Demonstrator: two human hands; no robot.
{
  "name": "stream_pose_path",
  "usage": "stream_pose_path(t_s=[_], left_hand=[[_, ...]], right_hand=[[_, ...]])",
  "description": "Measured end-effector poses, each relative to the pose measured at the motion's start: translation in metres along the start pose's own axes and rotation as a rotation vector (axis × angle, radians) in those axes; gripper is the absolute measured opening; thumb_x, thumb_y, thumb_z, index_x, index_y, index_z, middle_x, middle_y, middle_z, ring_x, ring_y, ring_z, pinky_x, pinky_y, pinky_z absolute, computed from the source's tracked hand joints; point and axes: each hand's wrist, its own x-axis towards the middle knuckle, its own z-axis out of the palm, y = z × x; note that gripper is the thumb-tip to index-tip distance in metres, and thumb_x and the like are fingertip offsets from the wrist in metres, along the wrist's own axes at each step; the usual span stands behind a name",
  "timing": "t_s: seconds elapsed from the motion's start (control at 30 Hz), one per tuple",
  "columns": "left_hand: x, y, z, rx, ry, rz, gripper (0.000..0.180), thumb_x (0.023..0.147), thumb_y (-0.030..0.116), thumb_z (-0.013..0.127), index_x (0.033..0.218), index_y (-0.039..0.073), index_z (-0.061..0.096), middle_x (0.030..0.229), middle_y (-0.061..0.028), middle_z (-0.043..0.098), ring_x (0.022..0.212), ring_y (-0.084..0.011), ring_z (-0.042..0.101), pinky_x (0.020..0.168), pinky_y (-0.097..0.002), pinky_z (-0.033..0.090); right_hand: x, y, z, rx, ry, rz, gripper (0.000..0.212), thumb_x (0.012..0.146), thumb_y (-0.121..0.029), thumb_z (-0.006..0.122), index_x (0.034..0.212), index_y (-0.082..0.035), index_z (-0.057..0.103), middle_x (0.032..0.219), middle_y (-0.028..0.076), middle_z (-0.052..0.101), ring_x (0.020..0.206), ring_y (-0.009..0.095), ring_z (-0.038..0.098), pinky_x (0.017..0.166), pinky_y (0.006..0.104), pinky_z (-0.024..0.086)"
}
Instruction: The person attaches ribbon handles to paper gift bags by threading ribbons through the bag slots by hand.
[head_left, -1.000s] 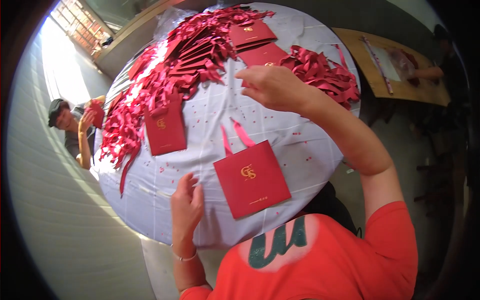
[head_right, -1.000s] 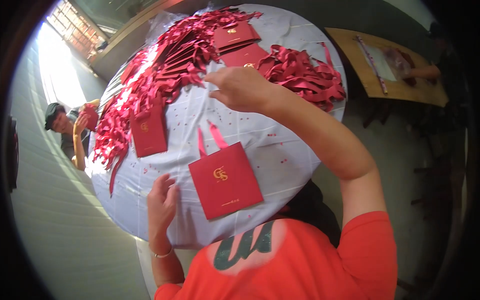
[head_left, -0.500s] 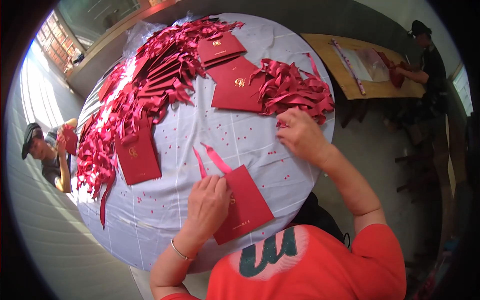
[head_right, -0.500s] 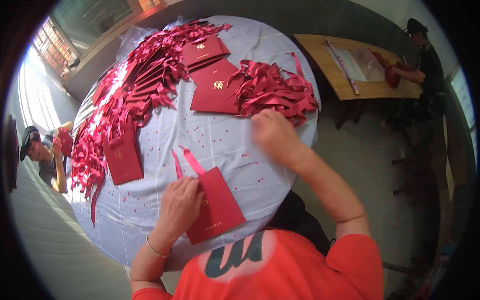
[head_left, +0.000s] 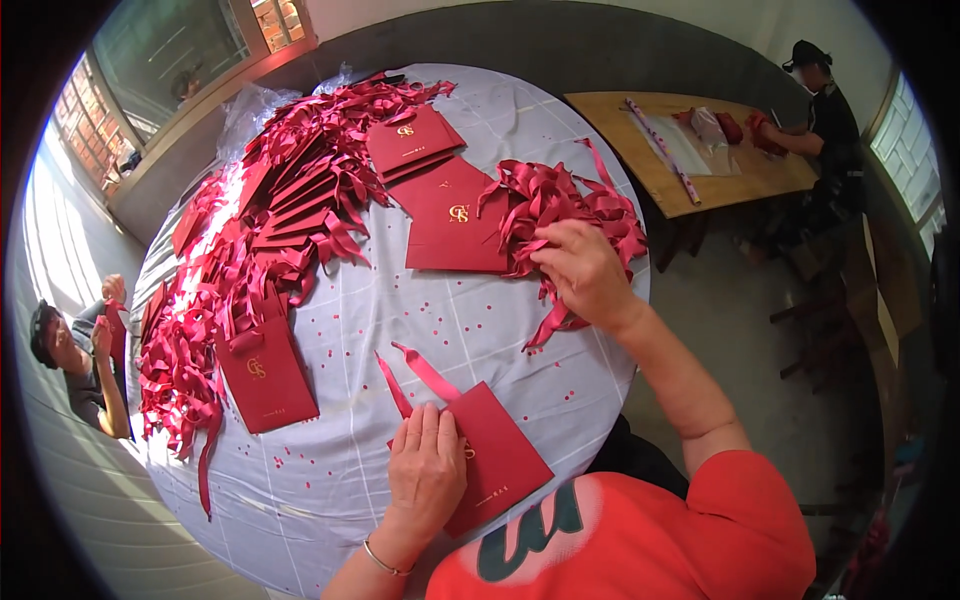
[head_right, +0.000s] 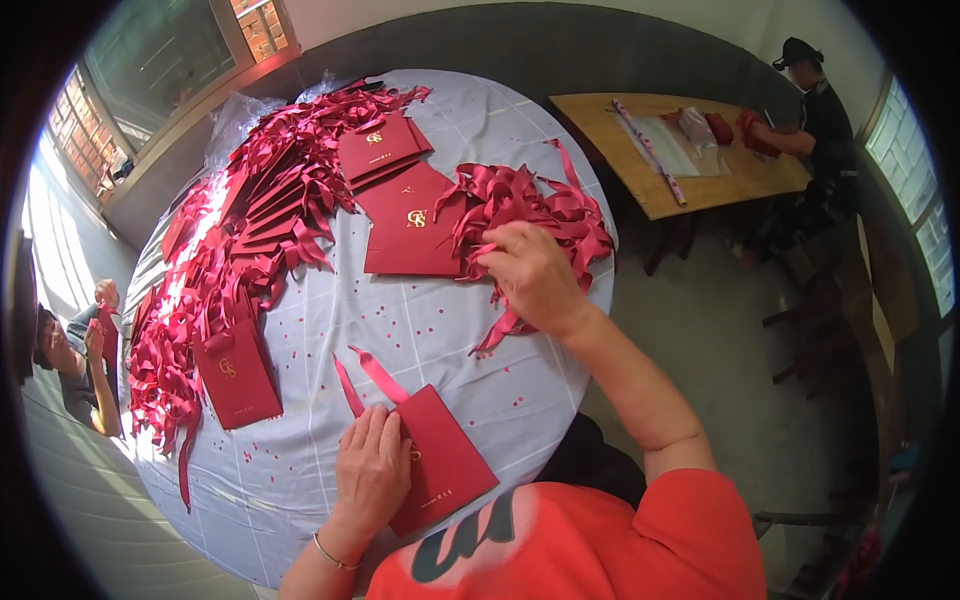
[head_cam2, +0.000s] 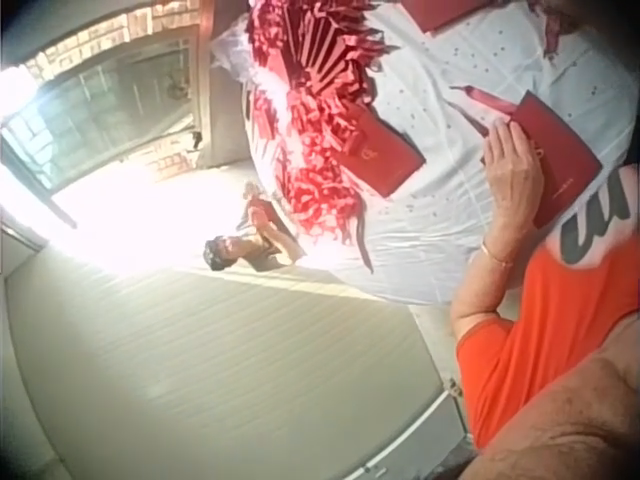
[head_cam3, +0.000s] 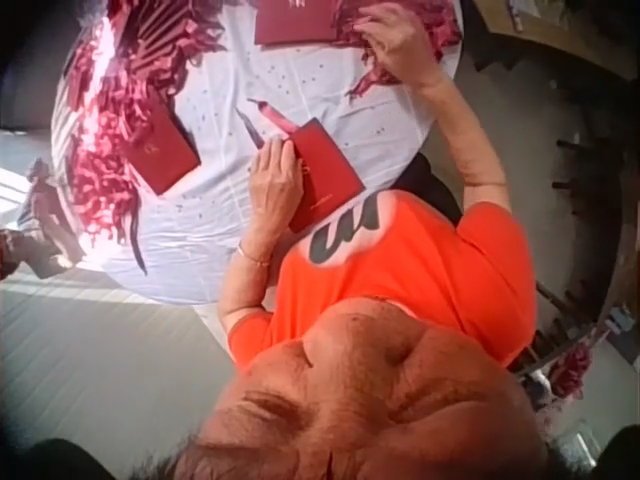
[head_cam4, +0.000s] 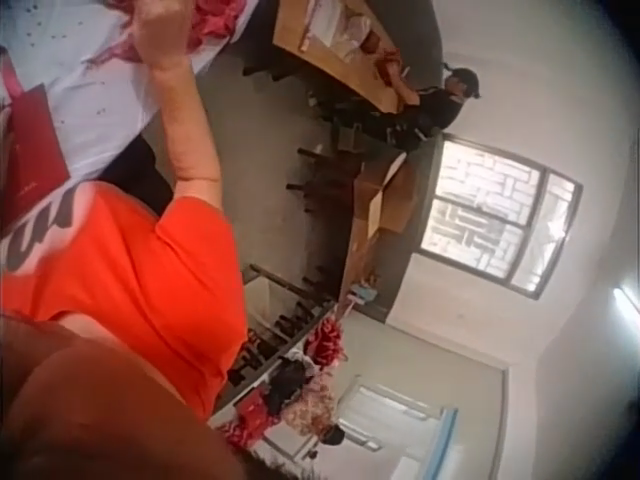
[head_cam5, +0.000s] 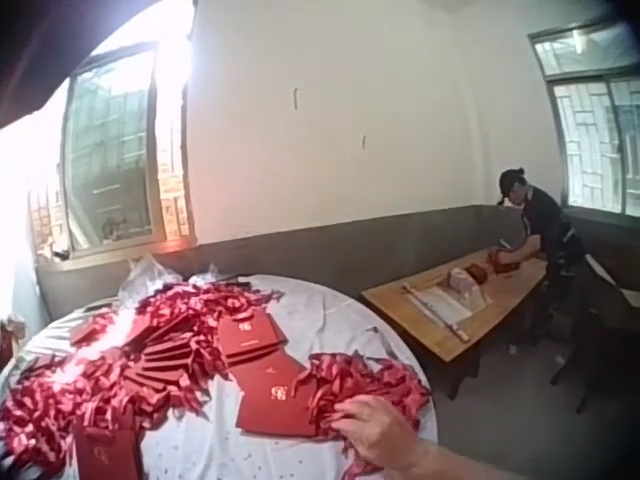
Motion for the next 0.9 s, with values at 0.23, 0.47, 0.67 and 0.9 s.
stream_pose_path(t_s=[0.23, 0.47, 0.67, 0.9], left_hand=[[0.000, -0.004, 0.000, -0.024, 0.030, 0.020, 0.038, 0.079, 0.008, 0.070, 0.113, -0.005, 0.060, 0.117, -0.0216, 0.062, 0.111, -0.0356, 0.059, 0.095, -0.0445, 0.047], [-0.005, -0.003, -0.002, -0.010, -0.017, 0.012, 0.038, 0.079, 0.012, 0.068, 0.112, -0.004, 0.059, 0.117, -0.0239, 0.059, 0.108, -0.0375, 0.058, 0.098, -0.0450, 0.043], [-0.011, -0.008, -0.010, -0.565, 0.294, -0.186, 0.042, 0.093, 0.012, 0.063, 0.128, -0.006, 0.049, 0.120, -0.0252, 0.061, 0.096, -0.0346, 0.066, 0.085, -0.0343, 0.054], [-0.006, 0.001, -0.023, -0.721, 0.197, -0.269, 0.014, 0.095, 0.007, 0.063, 0.105, -0.002, 0.065, 0.100, -0.0098, 0.068, 0.083, -0.0162, 0.065, 0.071, -0.0267, 0.053]], right_hand=[[0.020, 0.017, 0.017, -0.246, -0.127, -0.140, 0.009, 0.072, -0.005, 0.068, 0.081, -0.005, 0.067, 0.108, 0.010, 0.065, 0.108, 0.029, 0.058, 0.093, 0.0410, 0.047], [0.017, -0.057, 0.002, 0.287, 0.004, -0.135, 0.015, 0.074, -0.003, 0.066, 0.088, -0.006, 0.063, 0.090, 0.009, 0.065, 0.087, 0.030, 0.064, 0.078, 0.0420, 0.051], [-0.012, -0.151, 0.022, 0.521, -0.099, -0.255, 0.012, 0.074, -0.013, 0.062, 0.079, -0.006, 0.054, 0.073, 0.007, 0.053, 0.071, 0.027, 0.060, 0.057, 0.0380, 0.049], [-0.012, -0.147, 0.012, 0.481, -0.155, -0.201, 0.011, 0.076, -0.014, 0.061, 0.078, -0.005, 0.054, 0.070, 0.007, 0.053, 0.063, 0.027, 0.060, 0.054, 0.0387, 0.047]])
